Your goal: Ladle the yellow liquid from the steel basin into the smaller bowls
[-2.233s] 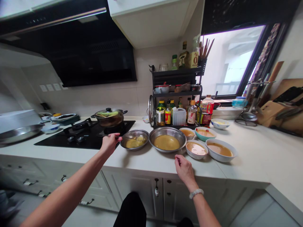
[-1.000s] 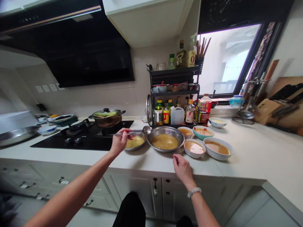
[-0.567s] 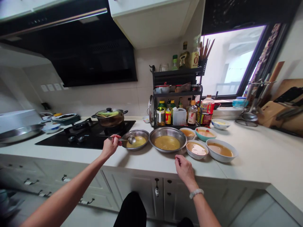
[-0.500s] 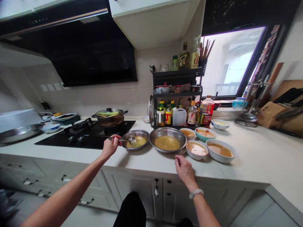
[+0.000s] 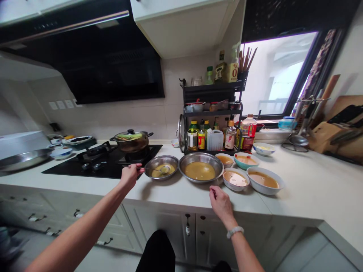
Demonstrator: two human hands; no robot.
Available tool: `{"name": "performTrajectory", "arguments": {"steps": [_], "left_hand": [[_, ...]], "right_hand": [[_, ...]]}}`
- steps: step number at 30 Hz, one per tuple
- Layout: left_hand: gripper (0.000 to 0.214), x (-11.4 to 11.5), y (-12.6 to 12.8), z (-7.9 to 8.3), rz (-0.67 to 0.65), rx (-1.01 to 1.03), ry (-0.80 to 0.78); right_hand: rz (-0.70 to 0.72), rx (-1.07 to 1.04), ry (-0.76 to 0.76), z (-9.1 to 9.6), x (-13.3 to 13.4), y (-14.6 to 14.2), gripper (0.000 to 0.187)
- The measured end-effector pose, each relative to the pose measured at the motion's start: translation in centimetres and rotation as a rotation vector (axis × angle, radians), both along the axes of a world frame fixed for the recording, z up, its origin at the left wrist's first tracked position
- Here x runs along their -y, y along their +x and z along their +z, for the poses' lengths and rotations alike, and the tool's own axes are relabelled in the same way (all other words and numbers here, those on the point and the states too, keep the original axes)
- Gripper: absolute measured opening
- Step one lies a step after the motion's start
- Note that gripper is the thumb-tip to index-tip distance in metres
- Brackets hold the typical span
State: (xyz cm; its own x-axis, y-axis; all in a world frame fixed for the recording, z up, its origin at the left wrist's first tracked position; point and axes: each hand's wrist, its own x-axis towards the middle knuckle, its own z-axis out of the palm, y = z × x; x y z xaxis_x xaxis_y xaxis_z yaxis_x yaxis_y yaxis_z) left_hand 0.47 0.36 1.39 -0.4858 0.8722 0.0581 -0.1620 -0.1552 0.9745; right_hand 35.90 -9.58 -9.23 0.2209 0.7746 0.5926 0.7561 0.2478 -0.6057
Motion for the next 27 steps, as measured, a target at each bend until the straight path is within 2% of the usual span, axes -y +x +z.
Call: {"name": "performTrajectory", "arguments": {"steps": [6, 15, 27], "left_hand": [[0.015, 0.0, 0.1, 0.7, -0.002, 0.000, 0.078], [0.015, 0.4, 0.9, 1.2, -0.015, 0.030, 0.075], [0.018, 0.6, 4.1, 3.1, -0.093, 0.034, 0.088]], "right_hand": [[0.003, 0.010, 0.010, 0.0, 0.0, -0.1, 0.030], [-0.002, 0.016, 0.014, 0.2, 0.0, -0.1, 0.030], [0.003, 0.024, -0.002, 0.1, 0.1, -0.1, 0.031]]}}
